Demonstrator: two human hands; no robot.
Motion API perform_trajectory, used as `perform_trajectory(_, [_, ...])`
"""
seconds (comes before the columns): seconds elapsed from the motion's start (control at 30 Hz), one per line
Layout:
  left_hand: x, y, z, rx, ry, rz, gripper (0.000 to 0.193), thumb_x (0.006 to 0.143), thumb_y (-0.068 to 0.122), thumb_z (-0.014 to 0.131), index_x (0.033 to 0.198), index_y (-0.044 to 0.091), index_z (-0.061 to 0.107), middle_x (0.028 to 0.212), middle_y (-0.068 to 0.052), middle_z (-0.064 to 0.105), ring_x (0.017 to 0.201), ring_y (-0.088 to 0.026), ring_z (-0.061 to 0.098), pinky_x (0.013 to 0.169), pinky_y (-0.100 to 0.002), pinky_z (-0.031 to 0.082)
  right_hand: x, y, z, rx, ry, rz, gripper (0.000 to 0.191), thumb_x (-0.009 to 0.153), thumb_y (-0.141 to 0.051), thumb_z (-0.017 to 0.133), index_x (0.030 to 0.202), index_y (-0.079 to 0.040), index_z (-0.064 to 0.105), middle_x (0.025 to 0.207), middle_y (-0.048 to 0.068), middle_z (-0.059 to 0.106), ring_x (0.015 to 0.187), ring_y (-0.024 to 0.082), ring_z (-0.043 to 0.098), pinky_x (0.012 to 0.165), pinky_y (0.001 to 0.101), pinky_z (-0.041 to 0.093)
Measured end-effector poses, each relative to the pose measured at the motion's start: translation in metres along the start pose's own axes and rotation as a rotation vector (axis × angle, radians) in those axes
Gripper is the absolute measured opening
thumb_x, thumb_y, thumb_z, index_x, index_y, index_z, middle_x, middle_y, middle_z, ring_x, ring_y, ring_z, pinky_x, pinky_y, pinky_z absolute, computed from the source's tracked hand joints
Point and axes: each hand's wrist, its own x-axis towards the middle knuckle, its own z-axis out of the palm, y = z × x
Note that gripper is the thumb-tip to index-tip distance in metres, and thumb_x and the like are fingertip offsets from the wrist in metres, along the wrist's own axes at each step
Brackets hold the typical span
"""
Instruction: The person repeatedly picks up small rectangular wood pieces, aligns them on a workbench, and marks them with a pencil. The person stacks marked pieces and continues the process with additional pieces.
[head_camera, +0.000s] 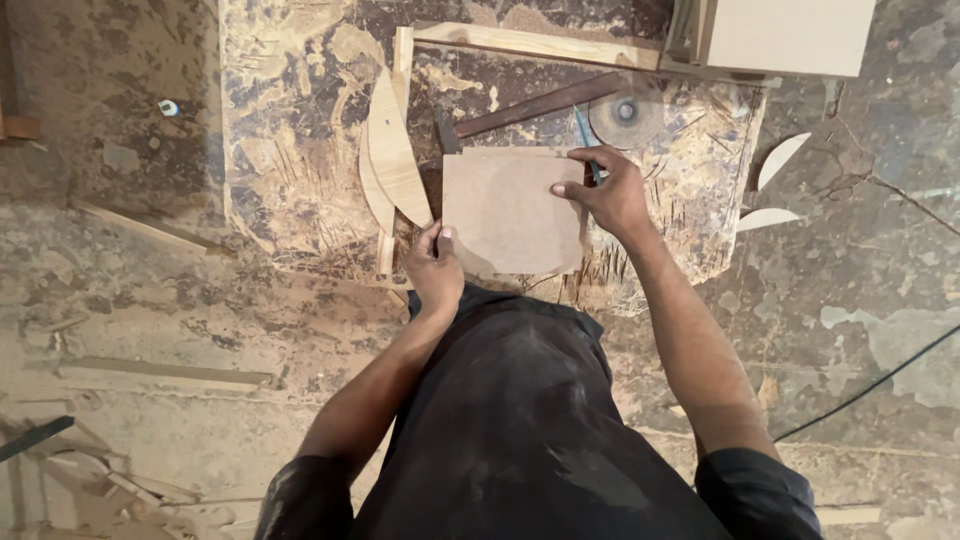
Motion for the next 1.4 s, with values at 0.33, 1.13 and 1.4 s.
perform_trajectory(0.33, [-0.003,0.002,-0.003,-0.061,-0.012,0.049,0.022,0.101,0.012,0.066,0.113,-0.003,0.075,0.089,-0.004,0.075,0.076,-0.009,0.065,0.069,-0.027,0.052,-0.002,-0.004,-0.002,-0.034,-0.034,0.040,0.057,0.074,-0.031,0.095,0.120,-0.003,0.074,0.113,0.011,0.072,0.093,0.020,0.070,0.083,0.0345,0.058])
perform_trajectory(1.13, [0.041,0.073,0.075,0.675,-0.408,0.988,0.059,0.097,0.037,0.065,0.137,-0.006,0.053,0.132,-0.021,0.056,0.125,-0.037,0.050,0.114,-0.053,0.033,-0.005,0.002,-0.007,0.054,0.037,-0.016,0.061,0.071,-0.024,0.097,0.122,-0.003,0.071,0.109,0.009,0.073,0.089,0.017,0.069,0.082,0.0339,0.056])
perform_trajectory(1.4, [0.044,0.080,0.088,0.748,-0.450,0.961,0.056,0.096,0.035,0.065,0.131,-0.007,0.055,0.130,-0.023,0.053,0.122,-0.038,0.049,0.113,-0.054,0.031,-0.102,0.045,-0.014,0.400,0.378,0.156,0.013,0.109,-0.007,0.057,0.111,-0.001,0.068,0.096,0.010,0.074,0.087,0.013,0.073,0.076,0.0285,0.064])
